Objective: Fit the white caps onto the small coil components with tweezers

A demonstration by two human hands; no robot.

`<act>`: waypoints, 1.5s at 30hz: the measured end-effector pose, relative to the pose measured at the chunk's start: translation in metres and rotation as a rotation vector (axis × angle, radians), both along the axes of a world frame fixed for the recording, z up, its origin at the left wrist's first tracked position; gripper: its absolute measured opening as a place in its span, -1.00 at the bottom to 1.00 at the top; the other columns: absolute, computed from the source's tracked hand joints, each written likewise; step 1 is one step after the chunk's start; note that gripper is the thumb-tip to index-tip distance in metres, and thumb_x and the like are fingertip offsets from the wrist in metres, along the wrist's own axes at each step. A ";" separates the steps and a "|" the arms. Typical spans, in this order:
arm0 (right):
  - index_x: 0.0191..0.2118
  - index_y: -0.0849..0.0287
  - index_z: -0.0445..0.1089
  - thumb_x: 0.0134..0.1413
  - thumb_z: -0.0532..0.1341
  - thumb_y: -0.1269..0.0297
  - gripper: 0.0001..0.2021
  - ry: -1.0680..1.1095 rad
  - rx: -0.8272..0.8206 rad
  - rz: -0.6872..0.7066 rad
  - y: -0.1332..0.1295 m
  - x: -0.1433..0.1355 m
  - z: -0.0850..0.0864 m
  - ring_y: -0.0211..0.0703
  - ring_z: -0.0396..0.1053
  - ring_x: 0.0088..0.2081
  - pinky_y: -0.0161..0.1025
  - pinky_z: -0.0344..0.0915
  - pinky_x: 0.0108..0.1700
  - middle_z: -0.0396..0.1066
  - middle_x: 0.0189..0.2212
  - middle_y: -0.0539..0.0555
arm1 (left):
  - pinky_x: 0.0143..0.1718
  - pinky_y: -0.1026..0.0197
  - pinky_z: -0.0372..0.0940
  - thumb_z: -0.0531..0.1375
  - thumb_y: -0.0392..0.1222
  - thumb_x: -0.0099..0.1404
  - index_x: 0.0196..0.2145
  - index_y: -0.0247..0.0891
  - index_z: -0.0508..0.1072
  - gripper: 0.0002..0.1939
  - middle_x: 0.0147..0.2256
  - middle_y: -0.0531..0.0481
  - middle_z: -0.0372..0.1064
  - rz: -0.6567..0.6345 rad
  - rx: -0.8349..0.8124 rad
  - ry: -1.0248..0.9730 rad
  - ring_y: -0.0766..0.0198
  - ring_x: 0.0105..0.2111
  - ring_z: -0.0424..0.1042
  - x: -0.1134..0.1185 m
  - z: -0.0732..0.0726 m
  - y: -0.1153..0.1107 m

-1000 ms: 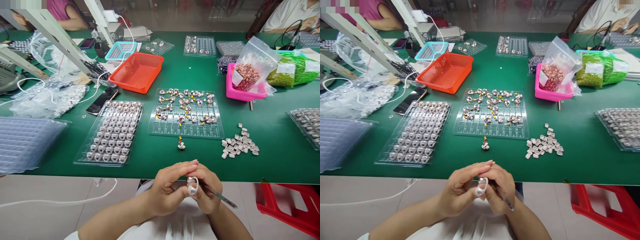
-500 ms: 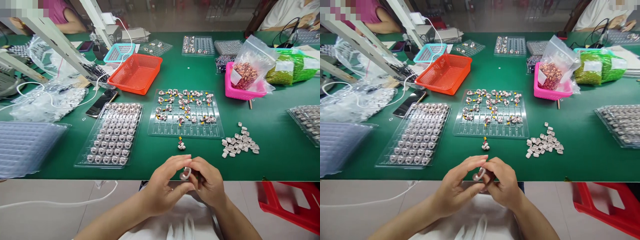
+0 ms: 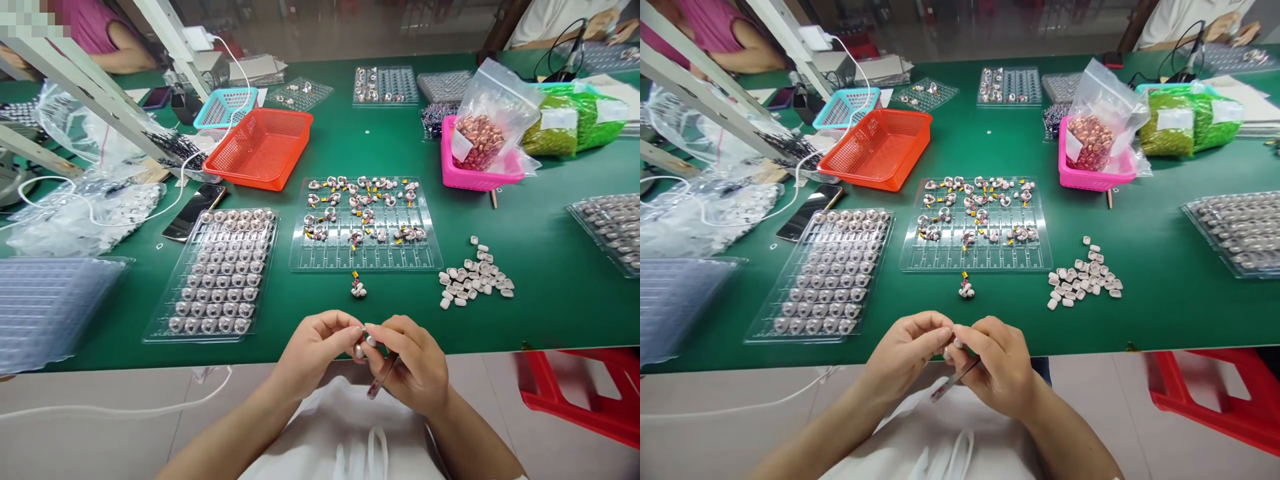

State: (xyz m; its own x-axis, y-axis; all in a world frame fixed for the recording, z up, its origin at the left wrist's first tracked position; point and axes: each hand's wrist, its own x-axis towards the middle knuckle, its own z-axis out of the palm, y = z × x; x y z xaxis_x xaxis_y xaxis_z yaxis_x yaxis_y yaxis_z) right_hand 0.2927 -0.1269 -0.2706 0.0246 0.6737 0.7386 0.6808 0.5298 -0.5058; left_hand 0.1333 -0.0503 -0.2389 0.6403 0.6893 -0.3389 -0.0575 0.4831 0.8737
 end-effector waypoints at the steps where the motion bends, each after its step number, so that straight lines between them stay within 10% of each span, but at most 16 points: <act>1: 0.11 0.13 0.36 0.24 0.23 0.44 -0.67 0.019 -0.012 0.020 0.001 0.000 0.000 -0.21 0.42 -0.40 -0.32 0.40 -0.42 0.46 -0.33 0.09 | -0.38 0.24 0.37 0.45 -0.04 0.12 -0.43 -0.34 0.55 -0.71 -0.53 -0.02 0.49 -0.023 -0.103 -0.049 0.28 -0.52 0.44 0.001 -0.001 0.001; 8: 0.16 0.19 0.30 0.33 0.13 0.35 -0.68 -0.048 -0.037 0.094 0.002 0.001 0.003 -0.12 0.45 -0.36 -0.24 0.40 -0.37 0.50 -0.33 0.14 | -0.43 0.29 0.33 0.47 -0.10 0.10 -0.45 -0.39 0.52 -0.70 -0.56 -0.02 0.44 -0.097 -0.344 -0.109 0.33 -0.55 0.42 0.002 -0.009 0.002; 33: 0.13 0.22 0.35 0.32 0.15 0.45 -0.69 -0.083 0.000 0.150 0.004 -0.002 0.000 -0.13 0.44 -0.42 -0.24 0.38 -0.42 0.48 -0.39 0.14 | -0.50 0.24 0.40 0.54 -0.01 -0.13 -0.44 -0.38 0.56 -0.57 -0.57 -0.02 0.44 -0.203 -0.286 -0.172 0.31 -0.60 0.41 -0.007 -0.025 0.008; 37: 0.30 0.23 0.23 0.36 0.10 0.42 -0.57 -0.098 -0.114 0.262 0.012 -0.003 -0.001 -0.21 0.41 -0.45 -0.31 0.39 -0.42 0.42 -0.39 0.09 | -0.38 0.25 0.41 0.43 -0.01 0.07 -0.38 -0.35 0.62 -0.69 -0.48 -0.07 0.54 -0.018 0.163 -0.018 0.30 -0.51 0.48 -0.035 -0.007 0.033; 40: 0.33 0.20 0.19 0.37 0.11 0.37 -0.54 -0.122 -0.166 0.211 0.013 0.002 -0.004 -0.24 0.40 -0.48 -0.34 0.40 -0.40 0.37 -0.43 0.04 | -0.35 0.25 0.43 0.28 -0.03 0.23 -0.33 -0.29 0.65 -0.74 -0.43 -0.08 0.59 0.458 0.760 0.393 0.22 -0.43 0.54 -0.074 0.010 0.072; 45: 0.19 0.12 0.33 0.35 0.14 0.36 -0.66 -0.116 -0.131 0.161 0.012 0.007 -0.007 -0.26 0.39 -0.52 -0.37 0.37 -0.44 0.40 -0.45 0.02 | -0.27 0.18 0.41 0.21 -0.07 0.26 -0.17 -0.34 0.61 -0.68 -0.33 -0.13 0.60 0.895 0.981 0.663 0.14 -0.34 0.54 -0.135 0.021 0.157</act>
State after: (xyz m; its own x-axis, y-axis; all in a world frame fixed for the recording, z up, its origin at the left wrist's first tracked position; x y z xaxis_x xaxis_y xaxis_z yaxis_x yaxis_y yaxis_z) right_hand 0.2994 -0.1153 -0.2779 -0.1705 0.7521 0.6366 0.6506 0.5711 -0.5005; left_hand -0.0020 0.1064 -0.2184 -0.1917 0.8826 0.4294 0.5189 -0.2802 0.8076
